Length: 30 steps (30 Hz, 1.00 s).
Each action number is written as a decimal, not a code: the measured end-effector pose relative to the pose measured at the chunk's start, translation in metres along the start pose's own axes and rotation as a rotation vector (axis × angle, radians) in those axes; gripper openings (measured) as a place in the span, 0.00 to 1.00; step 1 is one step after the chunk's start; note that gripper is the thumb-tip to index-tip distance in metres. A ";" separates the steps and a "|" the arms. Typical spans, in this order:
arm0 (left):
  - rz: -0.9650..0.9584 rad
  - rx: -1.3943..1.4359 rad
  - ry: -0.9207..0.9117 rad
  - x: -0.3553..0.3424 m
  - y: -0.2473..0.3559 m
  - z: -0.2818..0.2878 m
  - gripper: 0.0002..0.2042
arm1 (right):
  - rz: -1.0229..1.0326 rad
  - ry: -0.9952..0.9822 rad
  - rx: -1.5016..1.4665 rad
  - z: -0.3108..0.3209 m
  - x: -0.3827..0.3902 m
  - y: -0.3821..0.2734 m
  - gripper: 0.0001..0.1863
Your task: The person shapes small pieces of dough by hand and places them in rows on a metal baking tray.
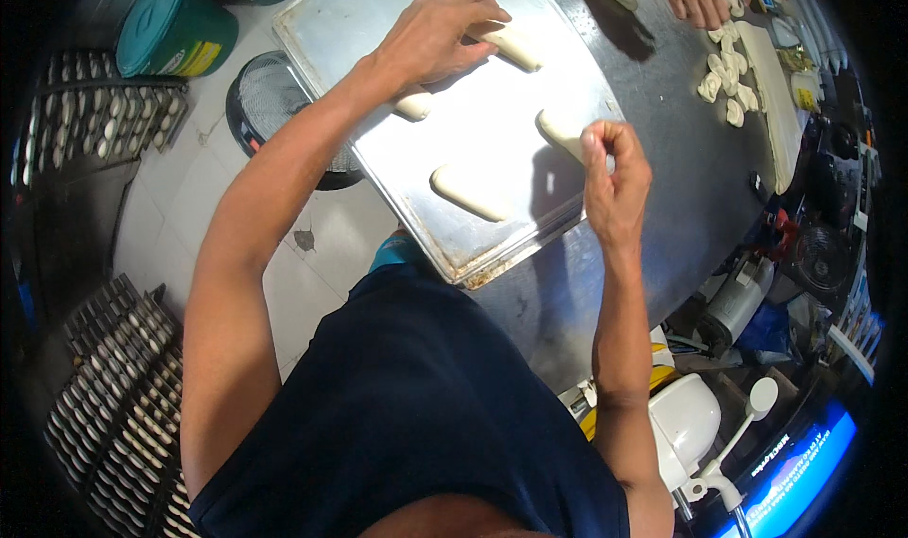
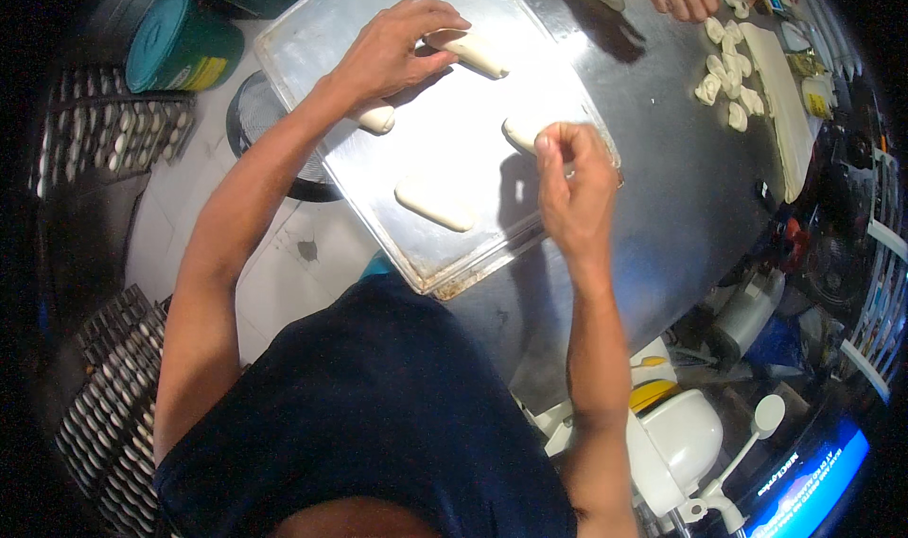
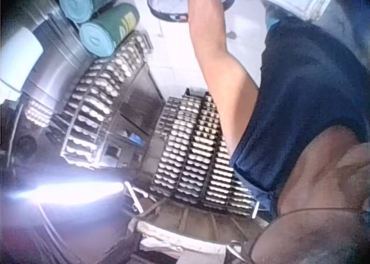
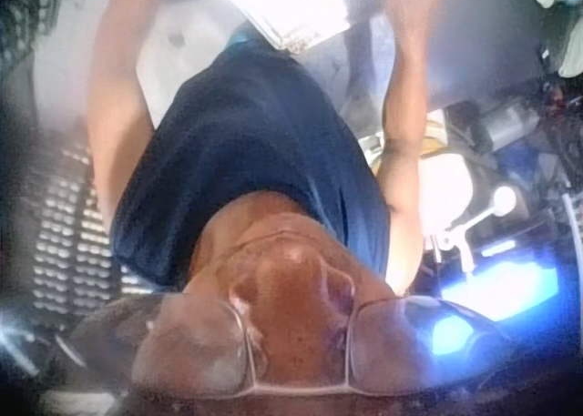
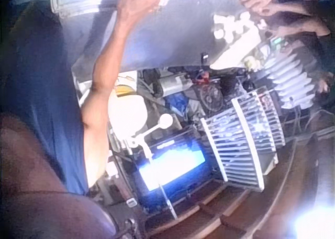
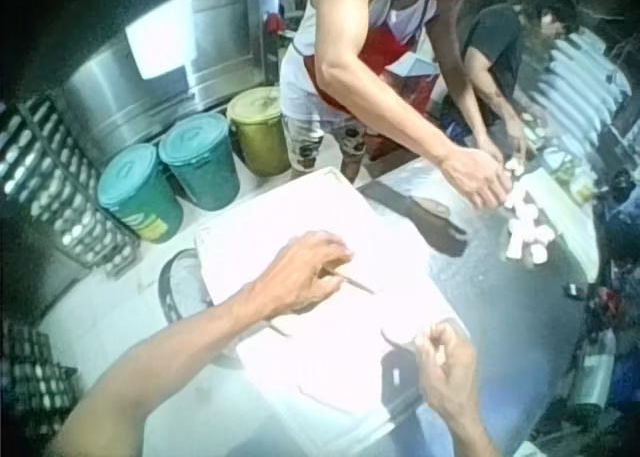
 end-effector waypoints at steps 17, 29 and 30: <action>0.071 0.273 -0.039 -0.015 0.022 0.025 0.06 | -1.156 -1.012 0.059 0.023 0.471 0.062 0.18; -0.053 0.473 -0.493 -0.120 0.177 -0.122 0.21 | -0.470 0.285 0.277 0.189 0.166 0.248 0.21; -0.050 0.457 -0.582 -0.134 0.191 -0.156 0.23 | -0.428 0.411 0.267 0.207 0.147 0.289 0.23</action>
Point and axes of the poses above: each hand's wrist, its own x-axis away from the middle knuckle, its own z-axis out of the back of the hand, y = z × x, the point moved 10 cm from there along -x, towards the middle knuckle, and after that the axes turned 3 degrees about -x, right-handed, at the moved point
